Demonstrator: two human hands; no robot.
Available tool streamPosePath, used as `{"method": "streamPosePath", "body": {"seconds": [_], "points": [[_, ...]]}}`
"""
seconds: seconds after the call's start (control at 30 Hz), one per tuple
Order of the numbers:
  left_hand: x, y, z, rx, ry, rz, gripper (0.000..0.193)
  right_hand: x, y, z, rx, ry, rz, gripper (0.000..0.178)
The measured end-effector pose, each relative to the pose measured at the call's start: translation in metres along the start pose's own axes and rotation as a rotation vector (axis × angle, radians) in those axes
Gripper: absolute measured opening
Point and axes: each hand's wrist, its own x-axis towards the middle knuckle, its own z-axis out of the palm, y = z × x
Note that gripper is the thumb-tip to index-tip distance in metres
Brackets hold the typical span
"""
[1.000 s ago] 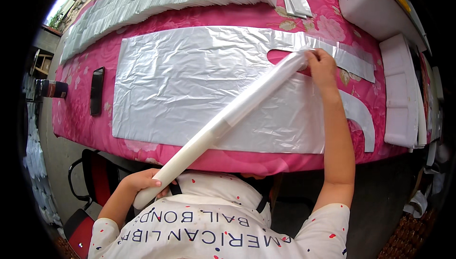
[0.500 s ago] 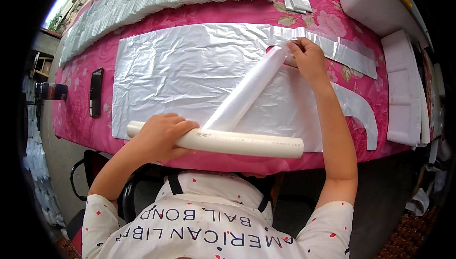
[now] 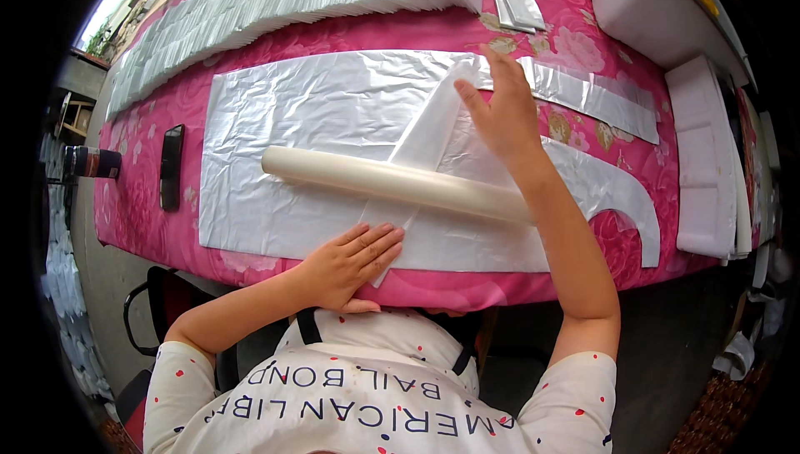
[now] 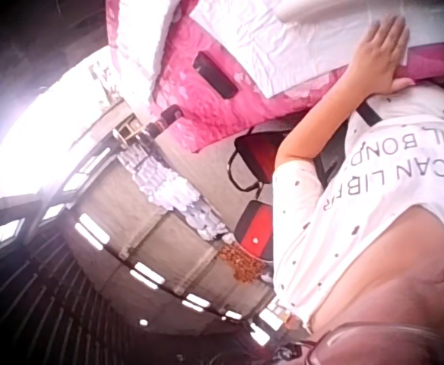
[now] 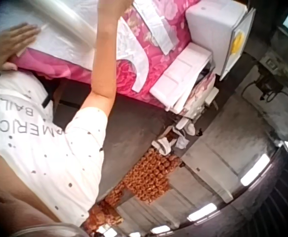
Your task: The person wraps small white rectangular items in clear plastic film on a pink floral tablecloth. They unroll film, place an item, fold the film around it, and set the wrapped unit aside, repeating the process.
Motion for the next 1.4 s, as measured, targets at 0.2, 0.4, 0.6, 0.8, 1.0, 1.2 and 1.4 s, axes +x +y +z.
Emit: {"method": "streamPosePath", "body": {"seconds": [0.2,0.4,0.6,0.8,1.0,1.2,1.4], "points": [[0.003,0.032,0.017,0.013,0.081,-0.106,0.081,-0.094,-0.067,-0.012,-0.04,-0.469,-0.25,0.046],[0.001,0.039,0.018,0.002,0.093,-0.131,0.082,-0.094,-0.033,-0.041,-0.181,-0.345,-0.194,0.047],[0.0,0.009,0.0,-0.123,0.022,0.102,0.08,-0.093,0.031,-0.09,-0.285,-0.147,0.035,0.051],[0.008,0.026,0.012,0.056,-0.005,0.023,0.066,-0.125,-0.027,-0.085,-0.014,-0.449,-0.112,0.049],[0.007,0.049,0.037,0.208,0.134,-0.041,0.051,-0.11,-0.044,-0.053,-0.062,-0.491,-0.322,0.046],[0.005,0.047,0.035,0.232,0.114,-0.002,0.051,-0.039,-0.013,-0.001,-0.116,-0.301,-0.368,0.044],[-0.003,0.036,0.025,0.085,0.13,0.098,0.048,0.01,0.001,0.027,-0.128,-0.218,-0.39,0.045]]}}
